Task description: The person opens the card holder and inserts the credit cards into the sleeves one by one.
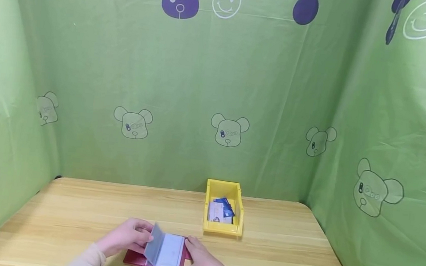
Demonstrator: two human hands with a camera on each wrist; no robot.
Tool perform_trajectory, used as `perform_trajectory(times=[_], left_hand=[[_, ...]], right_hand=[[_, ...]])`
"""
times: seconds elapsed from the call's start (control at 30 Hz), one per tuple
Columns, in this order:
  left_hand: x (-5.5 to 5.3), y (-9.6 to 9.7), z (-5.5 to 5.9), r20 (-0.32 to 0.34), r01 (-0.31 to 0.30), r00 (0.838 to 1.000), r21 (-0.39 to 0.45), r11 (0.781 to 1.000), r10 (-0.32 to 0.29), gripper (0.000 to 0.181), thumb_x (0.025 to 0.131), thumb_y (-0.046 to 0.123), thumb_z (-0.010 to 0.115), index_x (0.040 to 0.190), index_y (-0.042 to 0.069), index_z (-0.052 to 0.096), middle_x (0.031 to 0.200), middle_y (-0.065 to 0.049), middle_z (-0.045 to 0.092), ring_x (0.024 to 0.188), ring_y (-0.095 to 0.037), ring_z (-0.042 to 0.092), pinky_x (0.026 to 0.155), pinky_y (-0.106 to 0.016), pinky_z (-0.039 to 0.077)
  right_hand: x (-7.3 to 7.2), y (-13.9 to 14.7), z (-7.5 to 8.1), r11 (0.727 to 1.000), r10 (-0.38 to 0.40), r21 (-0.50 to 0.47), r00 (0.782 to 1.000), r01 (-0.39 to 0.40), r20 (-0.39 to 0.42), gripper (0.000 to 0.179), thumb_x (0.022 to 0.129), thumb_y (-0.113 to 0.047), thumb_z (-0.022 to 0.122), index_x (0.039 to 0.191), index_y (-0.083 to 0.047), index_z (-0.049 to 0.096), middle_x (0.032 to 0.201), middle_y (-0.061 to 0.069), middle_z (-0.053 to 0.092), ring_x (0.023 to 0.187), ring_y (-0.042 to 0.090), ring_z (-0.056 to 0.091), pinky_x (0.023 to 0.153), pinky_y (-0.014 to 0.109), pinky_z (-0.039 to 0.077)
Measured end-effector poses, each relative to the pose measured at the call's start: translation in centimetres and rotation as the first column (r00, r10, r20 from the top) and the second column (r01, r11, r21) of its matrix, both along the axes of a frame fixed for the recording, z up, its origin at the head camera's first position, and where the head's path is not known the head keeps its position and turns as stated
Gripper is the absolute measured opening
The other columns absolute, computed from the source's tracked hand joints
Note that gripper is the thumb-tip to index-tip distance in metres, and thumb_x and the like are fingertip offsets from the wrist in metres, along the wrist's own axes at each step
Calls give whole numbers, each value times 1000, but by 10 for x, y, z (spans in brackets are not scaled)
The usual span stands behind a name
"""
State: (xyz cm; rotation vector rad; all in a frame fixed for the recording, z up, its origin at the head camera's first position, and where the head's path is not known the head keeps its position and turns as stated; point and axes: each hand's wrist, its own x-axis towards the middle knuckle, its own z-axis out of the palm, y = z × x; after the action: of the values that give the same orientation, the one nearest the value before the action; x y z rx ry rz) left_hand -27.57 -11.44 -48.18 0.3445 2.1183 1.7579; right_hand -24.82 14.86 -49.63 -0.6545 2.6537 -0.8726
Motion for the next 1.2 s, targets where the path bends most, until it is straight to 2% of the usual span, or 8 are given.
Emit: perform_trajectory(times=[0.17, 0.37, 0.6, 0.77, 0.9, 0.97, 1.07, 1.2], left_hand=[[1, -15, -3, -23, -29, 999, -16, 999, 29, 47, 81, -3, 66, 122, -20, 50, 96, -20, 69, 79, -23, 70, 73, -41, 64], [1, -24, -5, -28, -84, 996, -96, 992, 82, 58, 78, -7, 67, 130, -20, 43, 93, -18, 67, 76, -19, 67, 69, -36, 63], [3, -30, -7, -20, -78, 997, -147, 986, 76, 67, 75, -11, 67, 135, -18, 39, 92, -18, 63, 73, -19, 63, 66, -33, 61], [2, -35, -6, -57, -82, 996, -172, 982, 73, 67, 74, -9, 69, 134, -18, 41, 93, -19, 63, 73, -19, 62, 65, -33, 61], [1, -41, -4, -128, -98, 989, -231, 968, 70, 66, 73, -4, 73, 132, -14, 45, 99, -18, 63, 79, -20, 62, 67, -35, 61], [-1, -44, -3, -196, -97, 980, -283, 954, 41, 66, 72, 0, 76, 131, -12, 49, 104, -19, 64, 85, -24, 64, 72, -40, 61], [-1, -46, -2, -296, -66, 954, -382, 922, -54, 73, 71, 12, 81, 134, -7, 50, 122, -24, 63, 108, -38, 62, 92, -54, 54], [2, -46, -1, -351, 12, 910, -509, 861, -220, 93, 69, 28, 84, 143, -5, 40, 148, -26, 43, 137, -47, 39, 112, -66, 31]], right_hand=[[0, 0, 0, 1000, 6, 4, 1000, -6, -17, 88, 80, -35, 75, 147, 5, 35, 158, 25, 26, 145, 46, 25, 116, 64, 25], [-1, 0, 0, 1000, -6, 5, 1000, 6, -5, 88, 80, -36, 75, 147, 4, 35, 158, 24, 25, 145, 45, 25, 117, 63, 25], [0, 0, -1, 1000, 1, 17, 1000, -1, -8, 87, 80, -36, 75, 147, 3, 36, 158, 23, 27, 145, 45, 26, 117, 62, 27], [-1, 0, -1, 1000, -1, 14, 1000, 1, -7, 87, 80, -36, 75, 147, 3, 36, 158, 22, 27, 145, 45, 26, 117, 63, 26], [-1, 0, -1, 1000, 3, 18, 1000, -3, -16, 87, 80, -36, 75, 147, 3, 36, 158, 23, 27, 145, 45, 26, 117, 62, 26], [0, 0, -1, 1000, 5, 19, 1000, -4, -19, 86, 80, -36, 75, 147, 3, 36, 158, 23, 27, 145, 45, 26, 117, 62, 26], [0, 0, 0, 1000, 7, 17, 1000, -7, -19, 86, 80, -36, 75, 147, 4, 36, 158, 23, 27, 144, 46, 26, 116, 62, 27], [0, 0, -1, 1000, 5, 8, 1000, -5, 4, 86, 81, -35, 75, 147, 4, 35, 158, 24, 26, 145, 46, 25, 116, 63, 26]])
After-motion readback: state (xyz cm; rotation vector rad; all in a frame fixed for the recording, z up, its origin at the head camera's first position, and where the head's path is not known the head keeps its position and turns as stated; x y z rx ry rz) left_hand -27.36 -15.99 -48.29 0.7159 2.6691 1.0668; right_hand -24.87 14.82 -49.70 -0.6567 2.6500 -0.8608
